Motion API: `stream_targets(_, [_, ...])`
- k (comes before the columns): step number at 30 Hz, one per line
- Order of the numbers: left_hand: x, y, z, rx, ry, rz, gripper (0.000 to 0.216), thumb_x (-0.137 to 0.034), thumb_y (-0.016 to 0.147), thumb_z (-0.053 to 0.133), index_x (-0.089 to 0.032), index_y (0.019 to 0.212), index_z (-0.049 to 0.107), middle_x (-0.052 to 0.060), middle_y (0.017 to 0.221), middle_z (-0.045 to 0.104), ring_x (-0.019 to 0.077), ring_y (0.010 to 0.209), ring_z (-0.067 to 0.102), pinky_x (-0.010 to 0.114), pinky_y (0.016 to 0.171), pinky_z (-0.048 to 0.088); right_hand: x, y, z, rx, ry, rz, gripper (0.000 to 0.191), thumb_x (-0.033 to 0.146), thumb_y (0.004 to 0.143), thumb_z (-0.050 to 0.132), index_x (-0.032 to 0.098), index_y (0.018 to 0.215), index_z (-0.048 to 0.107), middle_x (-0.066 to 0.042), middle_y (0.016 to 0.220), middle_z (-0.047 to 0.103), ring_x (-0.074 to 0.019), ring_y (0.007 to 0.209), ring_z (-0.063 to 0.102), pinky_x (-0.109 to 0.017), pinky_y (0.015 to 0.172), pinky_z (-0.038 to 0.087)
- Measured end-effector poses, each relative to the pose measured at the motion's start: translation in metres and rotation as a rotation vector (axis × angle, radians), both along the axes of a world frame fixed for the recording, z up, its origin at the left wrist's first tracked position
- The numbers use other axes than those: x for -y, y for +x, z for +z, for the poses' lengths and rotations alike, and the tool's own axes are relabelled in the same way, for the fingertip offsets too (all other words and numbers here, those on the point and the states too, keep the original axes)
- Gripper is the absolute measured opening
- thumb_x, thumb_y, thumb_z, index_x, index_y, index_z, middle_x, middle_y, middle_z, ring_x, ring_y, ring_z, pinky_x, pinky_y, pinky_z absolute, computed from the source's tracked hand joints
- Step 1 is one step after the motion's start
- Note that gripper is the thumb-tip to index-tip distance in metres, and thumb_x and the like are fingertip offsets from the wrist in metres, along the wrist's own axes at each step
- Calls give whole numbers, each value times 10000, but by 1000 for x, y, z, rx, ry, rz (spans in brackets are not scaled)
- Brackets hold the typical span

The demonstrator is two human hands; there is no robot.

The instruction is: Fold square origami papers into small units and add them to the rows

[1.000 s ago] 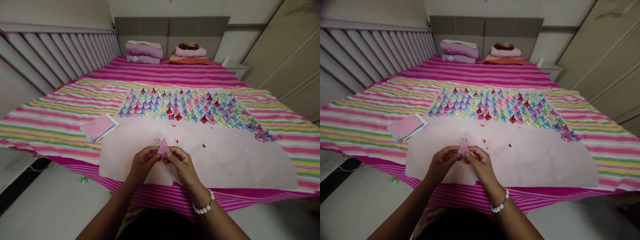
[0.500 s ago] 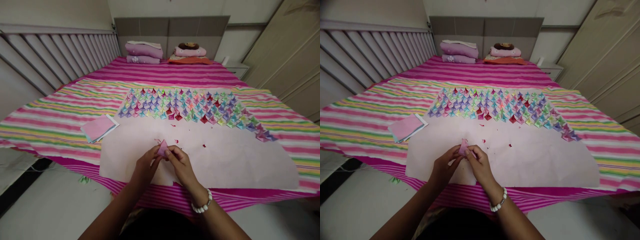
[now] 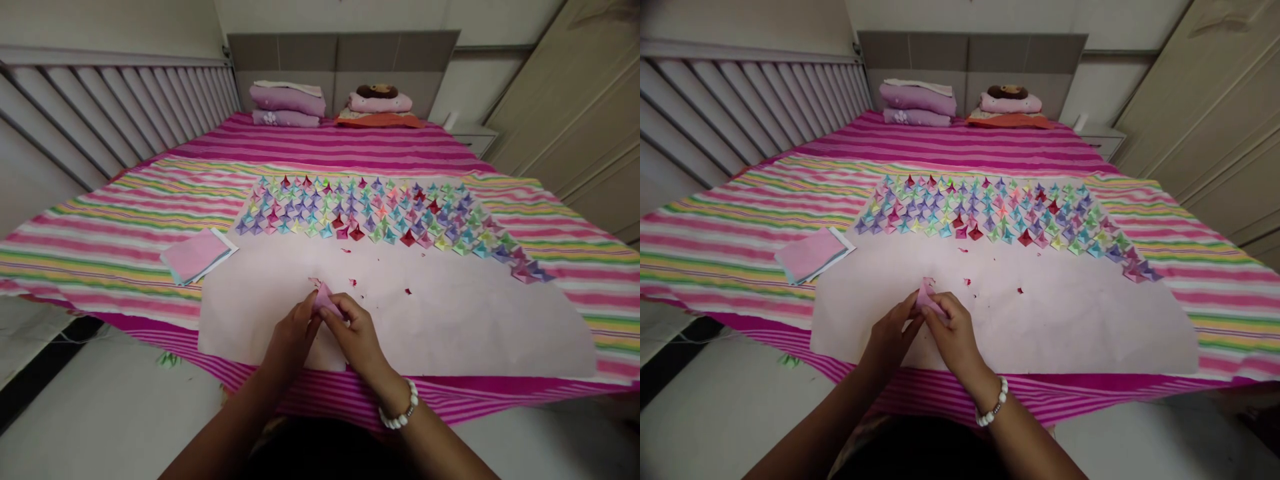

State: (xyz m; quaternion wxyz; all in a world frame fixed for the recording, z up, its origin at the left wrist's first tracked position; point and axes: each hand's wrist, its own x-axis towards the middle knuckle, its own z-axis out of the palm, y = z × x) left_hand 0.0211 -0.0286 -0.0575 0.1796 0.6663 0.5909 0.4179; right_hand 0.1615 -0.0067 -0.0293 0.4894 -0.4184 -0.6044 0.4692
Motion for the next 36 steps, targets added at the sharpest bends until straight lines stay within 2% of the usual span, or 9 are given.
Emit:
stream_targets(6, [0,1,1,-28,-36,-32,394,-227,861,531,-222,1254,565,120,1073,711,264,930,695,389,784,557,1,0,0,-5,-14,15,102,270,842,588,208,770,626,-16,813,585,-172,780,556,-292,720,449])
stream_targets(10, [-1,0,5,27,-74,-40,403,-211,846,529,-212,1246,574,114,1081,711,252,952,693,395,843,546,0,1,0,6,3,53,92,268,844,595,217,849,670,-30,865,592,-173,794,552,-302,727,447])
stream_targets(13, [-2,0,11,170,-176,-68,441,-207,822,552,-182,1262,563,117,1091,708,240,959,694,389,881,537,-2,3,-1,40,13,97,125,264,832,610,224,916,694,-37,891,591,-177,795,553,-309,716,452])
stream_targets(17, [-4,0,20,454,-398,-97,608,-237,781,611,-134,1360,455,120,1053,727,259,986,691,403,909,527,-3,5,-2,130,36,103,196,223,818,619,221,1003,684,-35,889,564,-174,781,541,-306,703,460])
stream_targets(21, [-6,0,31,691,-516,-113,570,-310,777,615,-130,1306,504,144,1257,636,273,1014,675,409,871,552,-1,4,-1,220,109,111,323,147,859,533,211,1162,623,-47,928,533,-176,819,529,-323,751,474])
stream_targets(23, [-6,0,37,755,-555,-128,551,-334,779,616,-131,1283,525,142,1297,609,280,1039,663,400,852,560,2,3,-1,247,132,137,390,101,849,514,219,1215,587,-52,966,519,-179,847,528,-338,771,484])
stream_targets(28, [-4,3,44,657,-579,-87,609,-252,724,678,-157,1301,506,110,1167,685,286,1097,633,362,849,548,8,-2,-4,298,126,187,601,-10,746,516,248,1289,503,-52,1047,482,-165,845,532,-346,771,512])
stream_targets(33, [-3,4,45,632,-581,-132,516,-207,761,604,-170,1269,522,63,977,736,223,838,709,349,758,561,10,-1,-5,322,142,218,667,-40,711,489,240,1315,458,-52,1072,468,-159,878,536,-340,807,517])
stream_targets(36, [-3,4,45,634,-553,-135,443,-215,784,566,-165,1225,557,47,938,736,206,818,703,337,749,561,11,-1,-5,350,147,230,706,-55,698,472,246,1335,430,-53,1090,469,-161,895,537,-341,826,515])
